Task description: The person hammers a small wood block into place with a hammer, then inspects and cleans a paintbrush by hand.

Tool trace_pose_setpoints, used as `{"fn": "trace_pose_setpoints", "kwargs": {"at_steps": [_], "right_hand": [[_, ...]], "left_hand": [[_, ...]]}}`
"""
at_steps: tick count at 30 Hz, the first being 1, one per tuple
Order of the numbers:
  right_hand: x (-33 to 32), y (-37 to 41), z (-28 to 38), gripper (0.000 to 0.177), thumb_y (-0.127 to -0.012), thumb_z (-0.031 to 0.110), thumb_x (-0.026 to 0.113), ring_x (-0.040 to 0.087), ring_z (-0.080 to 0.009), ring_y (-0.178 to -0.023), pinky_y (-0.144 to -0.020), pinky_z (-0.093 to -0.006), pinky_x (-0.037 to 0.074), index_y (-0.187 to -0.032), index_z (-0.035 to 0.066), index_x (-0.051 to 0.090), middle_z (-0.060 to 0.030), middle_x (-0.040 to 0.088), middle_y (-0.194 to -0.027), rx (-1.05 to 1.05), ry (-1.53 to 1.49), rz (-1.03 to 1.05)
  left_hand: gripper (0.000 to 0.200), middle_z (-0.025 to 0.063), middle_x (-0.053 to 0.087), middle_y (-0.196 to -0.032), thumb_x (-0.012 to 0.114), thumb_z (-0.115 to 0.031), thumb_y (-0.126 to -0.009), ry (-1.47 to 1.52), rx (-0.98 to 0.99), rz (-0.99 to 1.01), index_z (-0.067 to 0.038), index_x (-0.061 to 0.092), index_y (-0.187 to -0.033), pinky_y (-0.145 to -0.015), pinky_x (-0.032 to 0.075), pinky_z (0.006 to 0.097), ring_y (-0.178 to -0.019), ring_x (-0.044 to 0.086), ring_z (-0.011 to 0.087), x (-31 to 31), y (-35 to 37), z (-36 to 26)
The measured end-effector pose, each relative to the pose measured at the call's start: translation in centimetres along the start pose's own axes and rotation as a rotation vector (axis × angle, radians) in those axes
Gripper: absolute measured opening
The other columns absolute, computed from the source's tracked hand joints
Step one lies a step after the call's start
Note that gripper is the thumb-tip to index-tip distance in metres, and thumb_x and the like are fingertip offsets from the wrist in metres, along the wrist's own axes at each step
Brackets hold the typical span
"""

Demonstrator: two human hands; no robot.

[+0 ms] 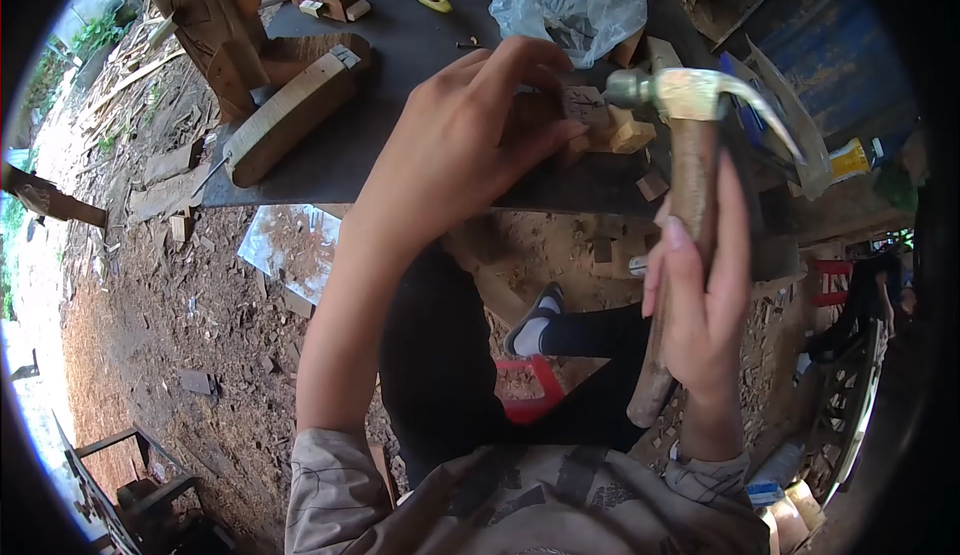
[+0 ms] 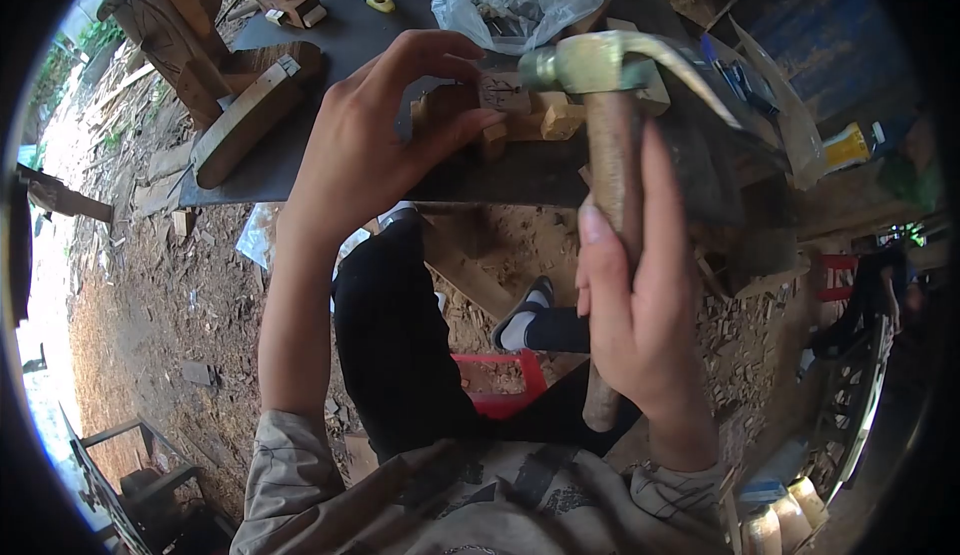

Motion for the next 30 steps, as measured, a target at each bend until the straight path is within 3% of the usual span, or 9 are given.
{"fn": "trace_pose_setpoints", "kwargs": {"at_steps": [4, 7, 16, 21, 30], "right_hand": [[-2.7, 0.6, 4.8, 0.061, -0.107, 0.012, 0.042, 0.052, -0.0075, -0.060, -0.044, -0.0211, 0.043, -0.163, 0.000, 0.021, -0.0147, 0.055, -0.111, -0.260, -0.101, -0.268], [-2.9, 1.3, 5.9, 0.063, -0.106, 0.013, 0.041, 0.052, -0.0080, -0.059, -0.042, -0.0214, 0.042, -0.164, 0.000, 0.019, -0.0158, 0.055, -0.109, -0.340, -0.113, -0.315], [-0.5, 0.4, 2.4, 0.058, -0.108, 0.010, 0.046, 0.049, -0.0055, -0.059, -0.047, -0.0199, 0.041, -0.163, 0.003, 0.031, -0.0108, 0.059, -0.110, -0.010, 0.010, -0.160], [-2.5, 0.7, 4.7, 0.059, -0.106, 0.011, 0.045, 0.050, -0.0064, -0.058, -0.045, -0.0198, 0.042, -0.161, -0.001, 0.030, -0.0140, 0.057, -0.109, -0.146, -0.068, -0.320], [-0.9, 1.6, 3.5, 0.062, -0.107, 0.011, 0.043, 0.050, -0.0071, -0.060, -0.047, -0.0213, 0.043, -0.164, -0.001, 0.022, -0.0150, 0.056, -0.110, -0.164, -0.075, -0.274]], "left_hand": [[0.040, 0.0079, 0.076, -0.108, 0.085, -0.020, -0.086, 0.019, 0.029, 0.001, -0.006, 0.064, -0.118, -0.089, 0.058, 0.0376, -0.105, 0.075, 0.0294, -0.1, 0.0, 0.0], [0.040, 0.0083, 0.076, -0.107, 0.085, -0.019, -0.086, 0.026, 0.038, -0.007, -0.006, 0.063, -0.117, -0.089, 0.057, 0.0373, -0.104, 0.075, 0.0291, -0.2, 0.1, -0.1], [0.041, 0.0093, 0.075, -0.105, 0.085, -0.019, -0.086, 0.027, 0.038, 0.006, -0.006, 0.063, -0.119, -0.087, 0.057, 0.0384, -0.104, 0.075, 0.0296, -0.3, 0.2, -0.5], [0.038, 0.0124, 0.075, -0.105, 0.083, -0.019, -0.088, -0.001, 0.065, 0.042, -0.005, 0.072, -0.121, -0.087, 0.057, 0.0396, -0.099, 0.072, 0.0310, -0.1, 0.1, -0.6], [0.032, 0.0135, 0.075, -0.104, 0.083, -0.019, -0.087, 0.022, 0.080, 0.019, -0.005, 0.078, -0.115, -0.085, 0.057, 0.0394, -0.095, 0.071, 0.0311, -0.3, 0.1, -0.5]]}}
Point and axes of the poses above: each hand's wrist, its own y-axis away from the middle knuckle, its own x-axis out of the palm, z = x × y, the point moved 10 cm from there along -y, towards the middle knuckle
